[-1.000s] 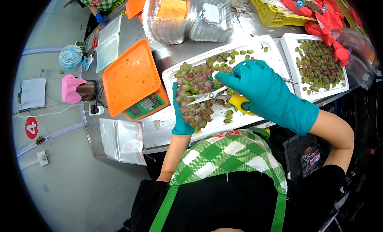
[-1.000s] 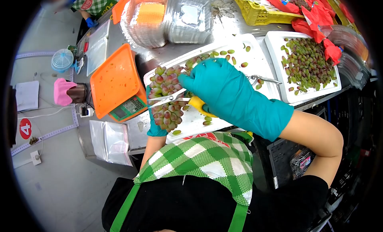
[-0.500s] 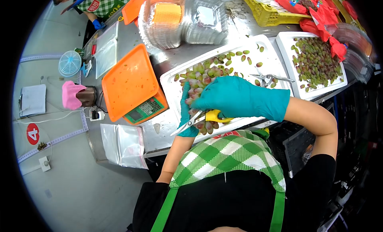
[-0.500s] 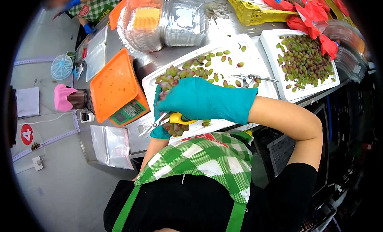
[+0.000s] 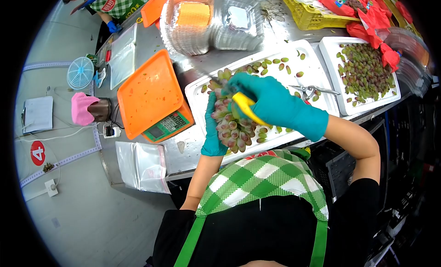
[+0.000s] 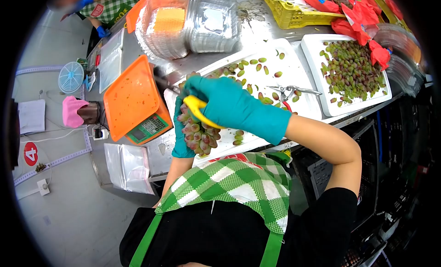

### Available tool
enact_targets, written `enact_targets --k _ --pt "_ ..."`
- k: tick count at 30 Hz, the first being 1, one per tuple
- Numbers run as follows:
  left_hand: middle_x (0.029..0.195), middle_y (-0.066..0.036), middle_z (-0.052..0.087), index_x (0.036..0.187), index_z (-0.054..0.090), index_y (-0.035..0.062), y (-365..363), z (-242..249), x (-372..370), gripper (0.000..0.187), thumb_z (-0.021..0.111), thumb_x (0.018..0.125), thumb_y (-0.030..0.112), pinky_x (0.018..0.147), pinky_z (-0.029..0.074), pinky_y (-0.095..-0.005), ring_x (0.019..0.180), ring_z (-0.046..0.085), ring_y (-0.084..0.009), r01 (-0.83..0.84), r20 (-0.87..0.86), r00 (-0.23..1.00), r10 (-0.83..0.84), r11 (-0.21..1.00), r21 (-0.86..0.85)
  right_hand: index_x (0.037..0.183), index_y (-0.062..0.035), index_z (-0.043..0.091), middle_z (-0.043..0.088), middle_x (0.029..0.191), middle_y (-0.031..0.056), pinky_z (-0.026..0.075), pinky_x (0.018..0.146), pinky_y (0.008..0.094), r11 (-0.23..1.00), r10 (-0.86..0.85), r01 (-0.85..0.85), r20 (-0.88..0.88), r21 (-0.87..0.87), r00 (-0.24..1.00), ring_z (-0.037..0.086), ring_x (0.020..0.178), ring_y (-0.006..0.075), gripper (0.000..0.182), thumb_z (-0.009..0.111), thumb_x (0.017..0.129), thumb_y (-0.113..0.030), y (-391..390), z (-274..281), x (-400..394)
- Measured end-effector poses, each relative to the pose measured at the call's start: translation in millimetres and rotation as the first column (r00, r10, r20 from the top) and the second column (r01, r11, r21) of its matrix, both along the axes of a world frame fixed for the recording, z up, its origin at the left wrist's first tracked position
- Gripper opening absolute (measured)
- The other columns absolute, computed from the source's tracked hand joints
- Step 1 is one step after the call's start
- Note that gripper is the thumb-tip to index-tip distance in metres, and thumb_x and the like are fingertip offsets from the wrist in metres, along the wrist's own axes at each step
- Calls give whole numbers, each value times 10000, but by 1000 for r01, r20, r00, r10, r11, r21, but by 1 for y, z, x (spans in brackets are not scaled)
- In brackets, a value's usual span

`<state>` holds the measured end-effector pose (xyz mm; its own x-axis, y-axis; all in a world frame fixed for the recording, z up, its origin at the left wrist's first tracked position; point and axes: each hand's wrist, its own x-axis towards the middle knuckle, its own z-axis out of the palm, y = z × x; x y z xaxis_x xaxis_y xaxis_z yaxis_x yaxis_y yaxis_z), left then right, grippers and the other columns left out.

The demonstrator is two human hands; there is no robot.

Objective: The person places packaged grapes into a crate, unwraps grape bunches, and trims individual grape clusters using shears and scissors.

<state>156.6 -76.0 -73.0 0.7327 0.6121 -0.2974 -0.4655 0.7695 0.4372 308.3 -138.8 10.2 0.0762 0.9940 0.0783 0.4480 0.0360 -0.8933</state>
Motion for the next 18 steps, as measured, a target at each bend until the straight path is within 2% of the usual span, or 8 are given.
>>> enact_targets --k 2,5,6,9,10,13,16,18 --pt "1268 -111 406 1289 330 100 -1 2 -4 489 345 898 393 957 369 -390 1142 430 -246 -20 -48 999 17 998 -52 975 -136 554 617 784 111 468 565 375 995 -94 97 -126 16 988 600 664 282 257 618 743 -227 -5 4 8" --pt "1291 -123 377 1304 306 103 1 8 -5 527 321 891 430 967 356 -399 1167 405 -248 28 93 995 -32 999 43 1024 -147 559 604 780 92 462 561 358 976 -74 14 270 217 960 590 657 264 310 633 728 -201 -22 17 22" --pt "1294 -123 373 1306 303 103 5 2 -9 529 320 891 430 967 355 -402 1167 404 -249 -12 55 998 10 999 37 1141 -192 526 594 803 36 461 582 315 982 -13 -66 411 177 911 569 661 203 500 666 670 -103 -29 21 26" --pt "1307 -112 358 1309 300 104 13 -4 -12 537 338 883 429 979 330 -421 1170 396 -258 -83 82 993 82 997 7 1156 -225 524 565 775 31 442 553 337 992 39 -108 673 60 739 550 658 203 534 679 654 -133 -51 24 26" --pt "1312 -110 351 1310 299 109 13 -6 -14 542 345 879 435 983 323 -424 1176 388 -260 -115 75 991 112 992 45 1179 -223 509 552 785 28 430 543 334 990 138 -124 675 -70 725 545 653 203 561 676 647 -161 -54 23 28" --pt "1295 -129 362 1303 296 98 11 -6 -14 576 332 868 474 972 336 -430 1166 392 -279 -194 54 981 189 973 126 1173 -198 513 543 757 33 431 541 339 984 178 -129 695 -122 696 555 661 206 553 665 643 -169 -62 26 24" --pt "1291 -130 366 1302 295 101 9 -4 -16 584 323 864 487 976 330 -431 1166 389 -284 -249 39 968 246 955 158 1021 -39 544 519 676 70 410 514 353 985 138 -169 736 -32 663 546 608 231 338 566 693 -118 -62 25 18" --pt "1296 -114 362 1304 291 113 4 1 -19 571 338 865 474 985 319 -427 1175 381 -272 -281 30 959 281 939 197 965 -9 538 508 662 82 397 499 355 984 111 -175 787 -3 607 536 592 238 289 557 698 -118 -62 25 13"
